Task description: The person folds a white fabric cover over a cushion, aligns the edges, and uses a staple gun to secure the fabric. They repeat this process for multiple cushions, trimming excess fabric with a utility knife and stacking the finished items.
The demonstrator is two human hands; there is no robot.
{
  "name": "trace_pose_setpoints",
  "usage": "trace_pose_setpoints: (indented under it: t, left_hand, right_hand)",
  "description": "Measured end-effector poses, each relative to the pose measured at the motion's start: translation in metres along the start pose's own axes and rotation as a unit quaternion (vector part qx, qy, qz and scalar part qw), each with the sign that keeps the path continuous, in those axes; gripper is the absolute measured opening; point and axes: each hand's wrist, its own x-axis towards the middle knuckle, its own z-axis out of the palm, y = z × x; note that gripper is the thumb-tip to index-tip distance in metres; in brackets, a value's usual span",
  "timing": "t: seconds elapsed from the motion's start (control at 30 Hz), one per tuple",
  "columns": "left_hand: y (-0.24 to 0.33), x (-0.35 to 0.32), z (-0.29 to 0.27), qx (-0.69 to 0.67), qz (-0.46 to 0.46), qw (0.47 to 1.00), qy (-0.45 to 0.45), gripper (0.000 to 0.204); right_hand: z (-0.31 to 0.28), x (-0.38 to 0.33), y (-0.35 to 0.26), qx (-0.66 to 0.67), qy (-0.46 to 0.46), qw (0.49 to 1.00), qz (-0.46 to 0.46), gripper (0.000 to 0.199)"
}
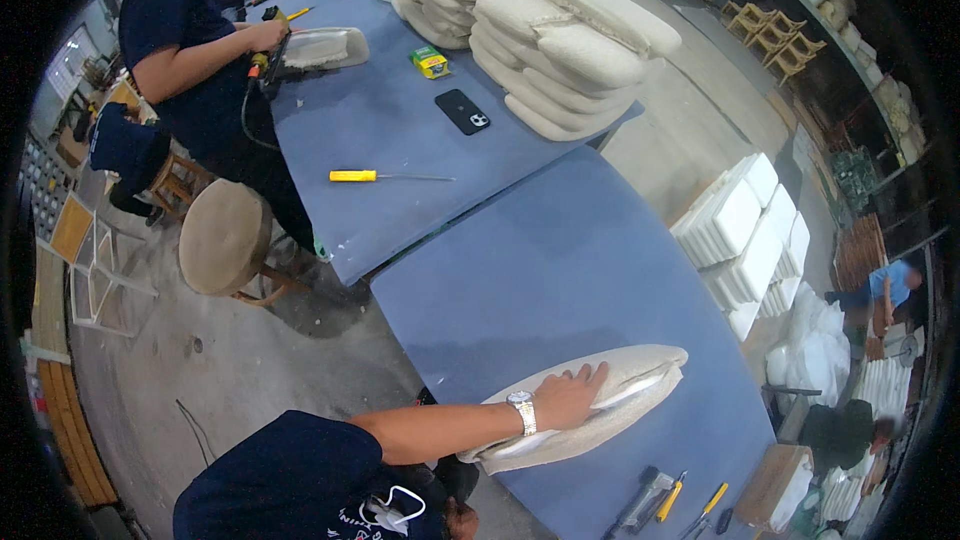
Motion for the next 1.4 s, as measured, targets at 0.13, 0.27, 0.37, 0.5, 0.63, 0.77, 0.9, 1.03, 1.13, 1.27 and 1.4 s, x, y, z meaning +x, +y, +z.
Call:
trace_pose_setpoints:
  t: [0.13,0.27,0.37,0.5,0.63,0.77,0.9,1.03,1.13,1.27,1.4]
  left_hand:
    - [-0.008,0.001,-0.009,-0.011,-0.019,1.000,-0.005,0.085]
    - [-0.014,-0.002,-0.006,-0.009,-0.017,1.000,0.015,0.084]
    - [-0.015,0.001,-0.006,-0.013,-0.012,1.000,0.014,0.084]
    - [-0.021,0.013,0.019,0.006,-0.008,1.000,0.029,0.084]
    - [-0.018,0.019,0.030,-0.016,0.000,1.000,0.023,0.087]
    - [-0.022,0.002,0.012,-0.042,0.031,0.998,-0.023,0.091]
    - [-0.038,-0.031,0.003,-0.098,0.021,0.995,-0.022,0.092]
    - [-0.044,-0.079,0.019,-0.055,0.054,0.997,-0.024,0.091]
    - [-0.042,-0.100,0.031,-0.044,0.034,0.997,-0.049,0.092]
    - [-0.042,-0.102,0.017,-0.080,0.022,0.991,-0.102,0.092]
    - [-0.055,-0.072,0.014,-0.140,0.068,0.981,-0.113,0.093]
  right_hand:
    - [0.003,-0.002,-0.004,0.032,0.024,0.999,0.011,0.036]
    - [-0.009,-0.007,-0.005,0.064,0.051,0.996,0.018,0.038]
    - [-0.033,-0.016,0.002,0.104,0.079,0.991,0.026,0.040]
    - [-0.124,-0.051,0.001,0.247,0.225,0.943,0.000,0.043]
    - [-0.237,-0.067,-0.141,0.389,0.440,0.783,-0.206,0.030]
    - [-0.263,-0.041,-0.177,0.369,0.438,0.782,-0.246,0.024]
    - [-0.256,-0.017,-0.180,0.387,0.445,0.777,-0.220,0.023]
    - [-0.277,0.024,-0.133,0.333,0.476,0.797,-0.163,0.034]
    - [-0.301,0.032,-0.130,0.277,0.443,0.842,-0.134,0.048]
    - [-0.310,0.037,-0.130,0.194,0.517,0.822,-0.136,0.054]
    - [-0.305,0.022,-0.175,0.140,0.625,0.755,-0.137,0.053]
